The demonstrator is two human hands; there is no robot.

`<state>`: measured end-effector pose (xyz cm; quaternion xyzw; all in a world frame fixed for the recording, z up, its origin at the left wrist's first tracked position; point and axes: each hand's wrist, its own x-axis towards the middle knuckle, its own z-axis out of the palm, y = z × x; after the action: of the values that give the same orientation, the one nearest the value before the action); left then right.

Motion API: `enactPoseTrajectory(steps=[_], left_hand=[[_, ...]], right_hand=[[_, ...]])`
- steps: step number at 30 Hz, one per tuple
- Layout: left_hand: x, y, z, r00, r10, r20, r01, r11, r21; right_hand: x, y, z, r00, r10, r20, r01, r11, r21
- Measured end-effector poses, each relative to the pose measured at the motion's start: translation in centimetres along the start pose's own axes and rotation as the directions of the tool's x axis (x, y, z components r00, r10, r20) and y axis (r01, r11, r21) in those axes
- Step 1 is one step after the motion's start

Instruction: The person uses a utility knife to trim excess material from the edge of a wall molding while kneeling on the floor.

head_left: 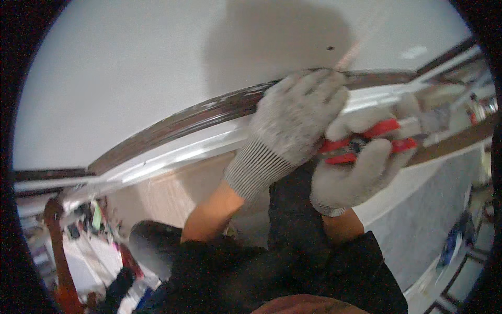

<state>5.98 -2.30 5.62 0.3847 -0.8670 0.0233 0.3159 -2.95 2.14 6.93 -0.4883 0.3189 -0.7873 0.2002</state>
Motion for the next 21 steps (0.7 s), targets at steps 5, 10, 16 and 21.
enactPoseTrajectory(steps=[5,10,16,21], left_hand=[[1.0,-1.1,0.2,0.983,0.142,0.119,-0.142,0.99,-0.008],[-0.8,-1.9,-1.5,0.974,0.185,0.128,-0.199,0.975,0.104],[-5.4,-2.9,-4.7,0.979,0.09,0.183,-0.129,0.968,0.215],[-8.0,-1.9,-7.8,0.984,-0.073,0.16,0.034,0.971,0.237]], right_hand=[[-0.3,1.2,0.2,0.989,-0.135,-0.062,0.137,0.99,0.02],[0.1,1.5,1.0,0.992,-0.077,-0.097,0.077,0.997,-0.006],[-1.9,1.5,1.1,0.977,0.212,0.037,-0.213,0.977,0.022],[-3.7,2.7,1.1,0.968,0.184,0.172,-0.216,0.957,0.192]])
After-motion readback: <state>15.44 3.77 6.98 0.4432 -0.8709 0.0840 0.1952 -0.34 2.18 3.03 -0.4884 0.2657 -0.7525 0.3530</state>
